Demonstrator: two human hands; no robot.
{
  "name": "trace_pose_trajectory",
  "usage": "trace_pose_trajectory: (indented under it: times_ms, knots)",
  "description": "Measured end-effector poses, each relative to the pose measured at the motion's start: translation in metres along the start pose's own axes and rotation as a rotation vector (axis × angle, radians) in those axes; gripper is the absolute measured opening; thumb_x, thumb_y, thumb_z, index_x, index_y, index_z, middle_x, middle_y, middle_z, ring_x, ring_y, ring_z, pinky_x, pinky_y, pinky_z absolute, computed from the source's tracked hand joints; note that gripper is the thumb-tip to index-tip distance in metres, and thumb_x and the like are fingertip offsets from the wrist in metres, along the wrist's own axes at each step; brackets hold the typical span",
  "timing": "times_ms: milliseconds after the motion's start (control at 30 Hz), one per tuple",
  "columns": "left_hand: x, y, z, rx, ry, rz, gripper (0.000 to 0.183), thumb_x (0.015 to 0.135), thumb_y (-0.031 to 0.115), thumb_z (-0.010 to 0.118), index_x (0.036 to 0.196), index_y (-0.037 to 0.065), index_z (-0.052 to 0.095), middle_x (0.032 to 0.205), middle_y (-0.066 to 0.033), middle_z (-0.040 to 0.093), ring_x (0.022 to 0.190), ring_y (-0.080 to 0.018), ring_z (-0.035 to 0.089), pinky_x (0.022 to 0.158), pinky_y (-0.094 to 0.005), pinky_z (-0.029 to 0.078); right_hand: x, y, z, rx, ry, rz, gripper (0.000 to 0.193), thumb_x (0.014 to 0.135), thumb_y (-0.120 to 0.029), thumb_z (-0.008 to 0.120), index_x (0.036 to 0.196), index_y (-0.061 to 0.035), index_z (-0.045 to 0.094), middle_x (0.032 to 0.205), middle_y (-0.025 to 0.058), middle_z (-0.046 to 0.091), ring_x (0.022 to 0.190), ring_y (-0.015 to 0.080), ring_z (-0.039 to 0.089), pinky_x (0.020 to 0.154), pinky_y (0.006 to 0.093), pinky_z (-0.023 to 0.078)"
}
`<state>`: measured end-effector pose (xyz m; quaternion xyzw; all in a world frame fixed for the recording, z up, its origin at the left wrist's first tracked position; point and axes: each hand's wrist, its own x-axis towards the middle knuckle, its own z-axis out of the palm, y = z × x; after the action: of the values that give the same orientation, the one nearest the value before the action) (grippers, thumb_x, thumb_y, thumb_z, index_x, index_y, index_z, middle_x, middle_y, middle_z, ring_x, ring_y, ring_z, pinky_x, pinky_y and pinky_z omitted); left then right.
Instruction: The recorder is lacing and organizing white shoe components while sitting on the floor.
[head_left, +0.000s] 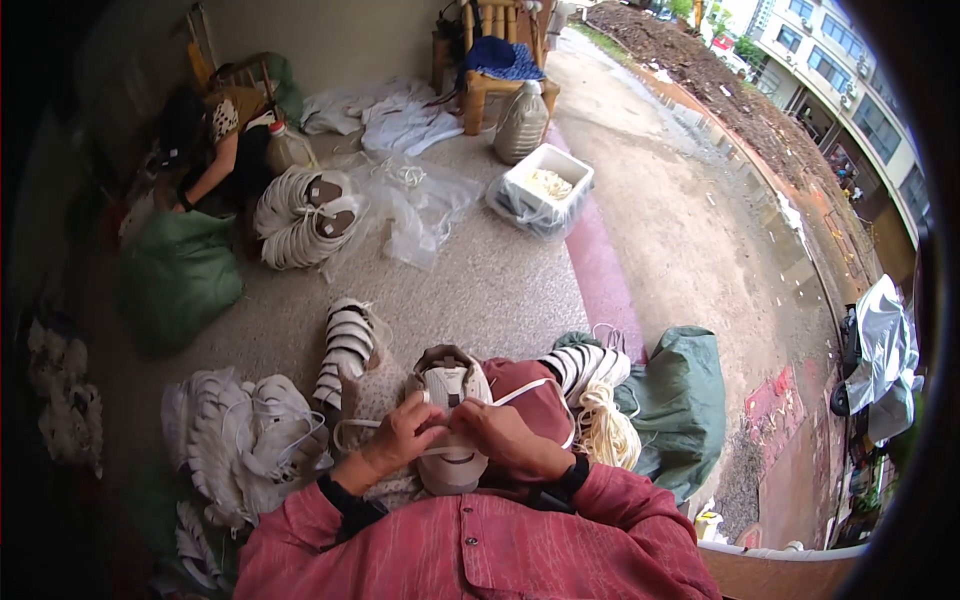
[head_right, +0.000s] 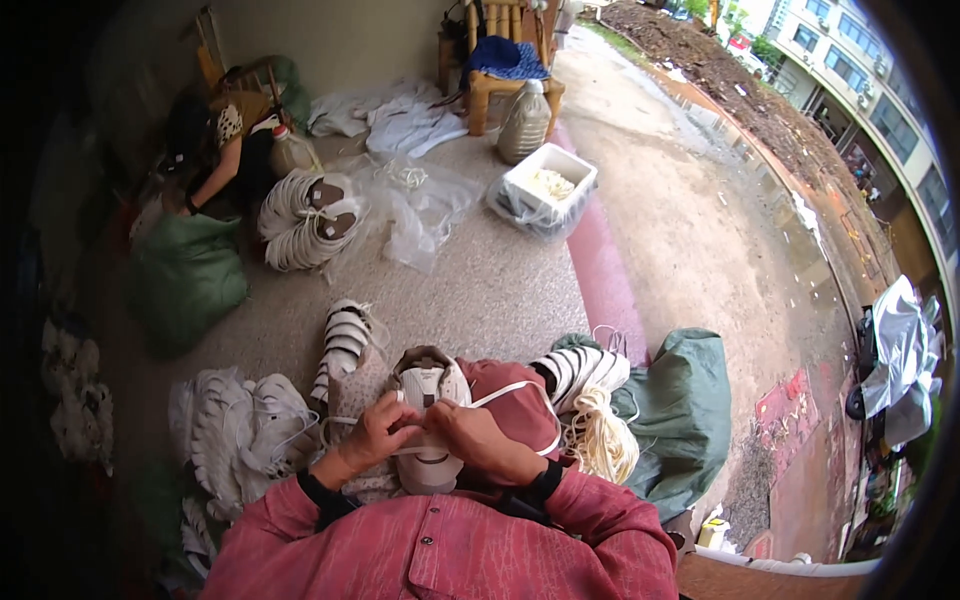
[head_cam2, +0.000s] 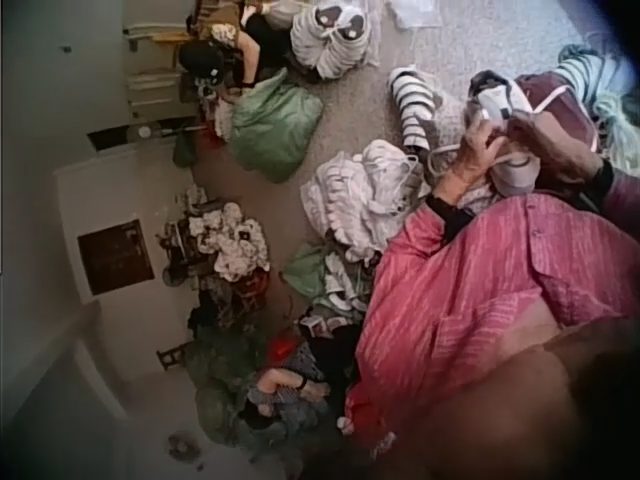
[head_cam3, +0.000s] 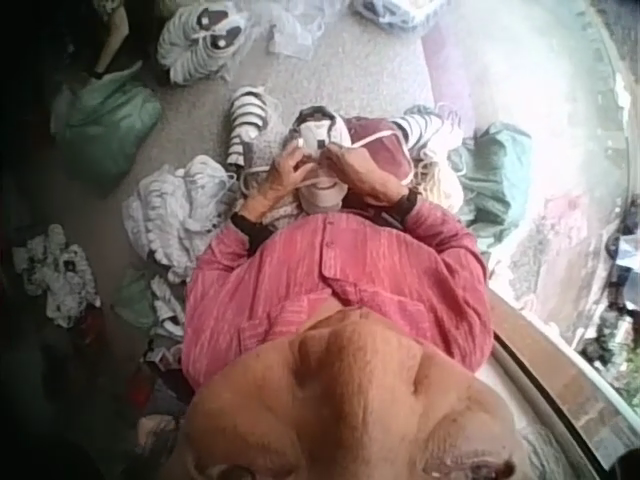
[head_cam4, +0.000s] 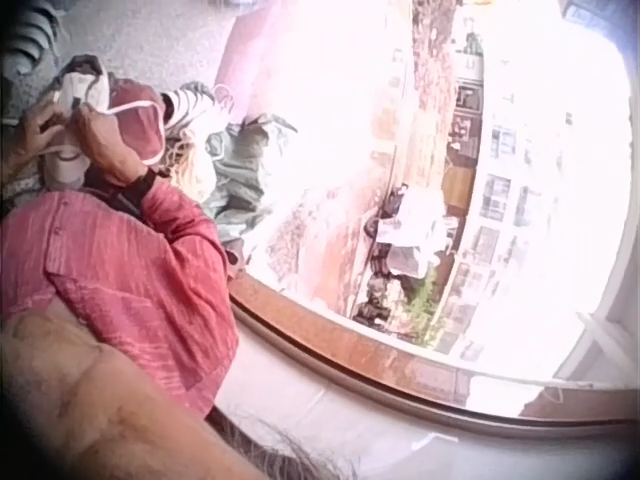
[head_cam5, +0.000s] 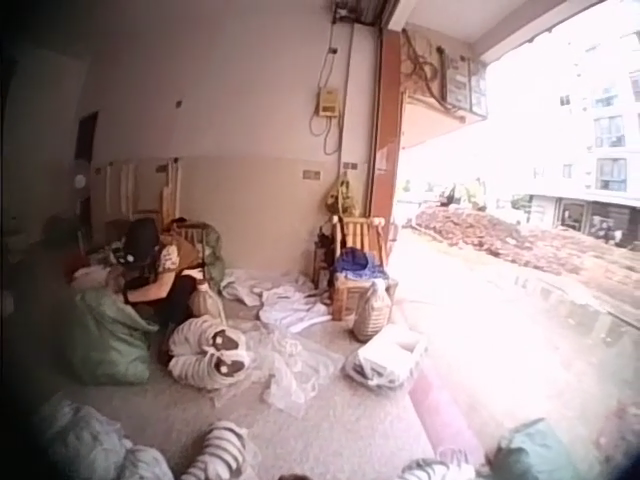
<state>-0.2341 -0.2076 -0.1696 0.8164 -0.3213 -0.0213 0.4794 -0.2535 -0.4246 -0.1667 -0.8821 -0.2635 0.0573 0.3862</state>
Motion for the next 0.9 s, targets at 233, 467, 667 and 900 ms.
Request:
trace_pose_trajectory:
  times_ms: [233, 467, 667, 900]
  knots:
    - [-0.009, 0.004, 0.000, 0.148, -0.016, 0.028, 0.013, 0.083, 0.006, 0.067, 0.091, 0.004, 0.058, 0.087, -0.0133, 0.053, 0.076, -0.0344, 0.058, 0.065, -0.0419, 0.048, -0.003, -0.004, -0.007, 0.032, 0.031, -0.109, 0.020, 0.086, -0.016, 0.058, 0.102, -0.0054, 0.054, 0.088, 0.0167, 0.062, 0.073, 0.0379, 0.063, 0.063, 0.0455, 0.051]
    - [-0.034, -0.016, -0.059, 0.324, 0.360, -0.054, 0.010, 0.091, 0.013, 0.061, 0.095, 0.005, 0.056, 0.090, -0.0089, 0.057, 0.070, -0.0244, 0.060, 0.060, -0.0322, 0.049, 0.001, -0.017, -0.015, -0.009, -0.031, -0.029, 0.024, 0.082, -0.016, 0.059, 0.104, -0.0056, 0.054, 0.089, 0.0168, 0.064, 0.077, 0.0391, 0.064, 0.063, 0.0471, 0.051]
    - [-0.014, 0.000, -0.028, -0.768, 0.188, -0.417, 0.016, 0.099, 0.019, 0.056, 0.104, 0.004, 0.054, 0.090, -0.0048, 0.061, 0.071, -0.0087, 0.059, 0.062, -0.0232, 0.050, 0.008, -0.016, -0.005, 0.015, -0.070, 0.022, 0.024, 0.088, -0.022, 0.058, 0.106, -0.0080, 0.052, 0.088, 0.0149, 0.065, 0.074, 0.0381, 0.065, 0.059, 0.0467, 0.050]
    - [0.003, 0.003, -0.011, -0.640, -0.146, -0.355, 0.037, 0.088, 0.010, 0.071, 0.122, 0.003, 0.057, 0.091, 0.0014, 0.054, 0.076, -0.0050, 0.053, 0.066, -0.0198, 0.044, 0.000, -0.011, 0.001, 0.037, 0.001, 0.079, 0.016, 0.093, -0.020, 0.056, 0.104, -0.0080, 0.054, 0.086, 0.0157, 0.064, 0.075, 0.0374, 0.065, 0.060, 0.0444, 0.051]
